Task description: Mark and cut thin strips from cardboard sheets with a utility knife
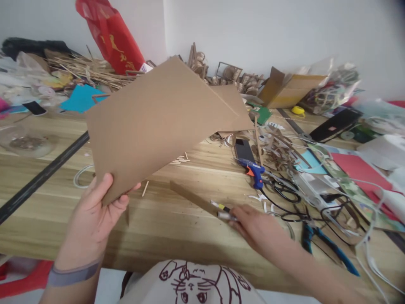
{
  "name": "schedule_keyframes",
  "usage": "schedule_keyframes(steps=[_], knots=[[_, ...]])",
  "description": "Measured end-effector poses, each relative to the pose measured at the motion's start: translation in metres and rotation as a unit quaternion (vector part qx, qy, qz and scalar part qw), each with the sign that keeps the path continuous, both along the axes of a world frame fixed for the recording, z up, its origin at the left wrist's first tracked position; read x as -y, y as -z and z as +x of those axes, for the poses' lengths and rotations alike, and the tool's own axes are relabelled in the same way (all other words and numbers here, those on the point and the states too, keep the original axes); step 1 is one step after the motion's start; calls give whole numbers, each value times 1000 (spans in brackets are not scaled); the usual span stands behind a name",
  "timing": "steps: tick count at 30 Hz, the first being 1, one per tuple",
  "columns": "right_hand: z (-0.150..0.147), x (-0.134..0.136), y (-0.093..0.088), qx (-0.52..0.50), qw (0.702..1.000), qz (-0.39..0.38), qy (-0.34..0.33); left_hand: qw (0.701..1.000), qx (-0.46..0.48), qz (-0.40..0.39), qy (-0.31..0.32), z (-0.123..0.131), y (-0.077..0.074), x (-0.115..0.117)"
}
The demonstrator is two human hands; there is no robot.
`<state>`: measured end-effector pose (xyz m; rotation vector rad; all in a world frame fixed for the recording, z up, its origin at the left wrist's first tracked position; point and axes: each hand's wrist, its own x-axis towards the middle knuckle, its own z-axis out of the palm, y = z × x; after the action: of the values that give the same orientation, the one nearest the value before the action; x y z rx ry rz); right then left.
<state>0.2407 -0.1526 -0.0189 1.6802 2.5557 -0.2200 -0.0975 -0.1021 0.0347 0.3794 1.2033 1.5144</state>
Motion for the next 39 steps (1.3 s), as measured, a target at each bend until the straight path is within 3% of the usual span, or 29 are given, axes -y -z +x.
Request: schedule_keyframes(steps=[4,8,15,23,27,32,35,39], knots=[[9,32,40,29,996,86,-2,1000,-10,-16,17,5,1,5],[15,24,48,50,991,123,15,999,-20,-18,39,8,1,9],[25,-25,32,70,986,55,140,996,-27,-32,81,9,12,19],[45,-80,30,47,967,71,240,983,-50,-26,173,6,35,22],[63,-86,16,12,960,85,265,971,-91,-66,210,-4,46,28],[80,-75,-20,-111,927,116,340,937,-131,-155,284,-14,59,38],[76,-66,-32,-180,938,88,283,915,-130,-173,340,-6,69,40],[54,-62,-23,-256,953,3,159,907,-163,-144,361,14,85,37]])
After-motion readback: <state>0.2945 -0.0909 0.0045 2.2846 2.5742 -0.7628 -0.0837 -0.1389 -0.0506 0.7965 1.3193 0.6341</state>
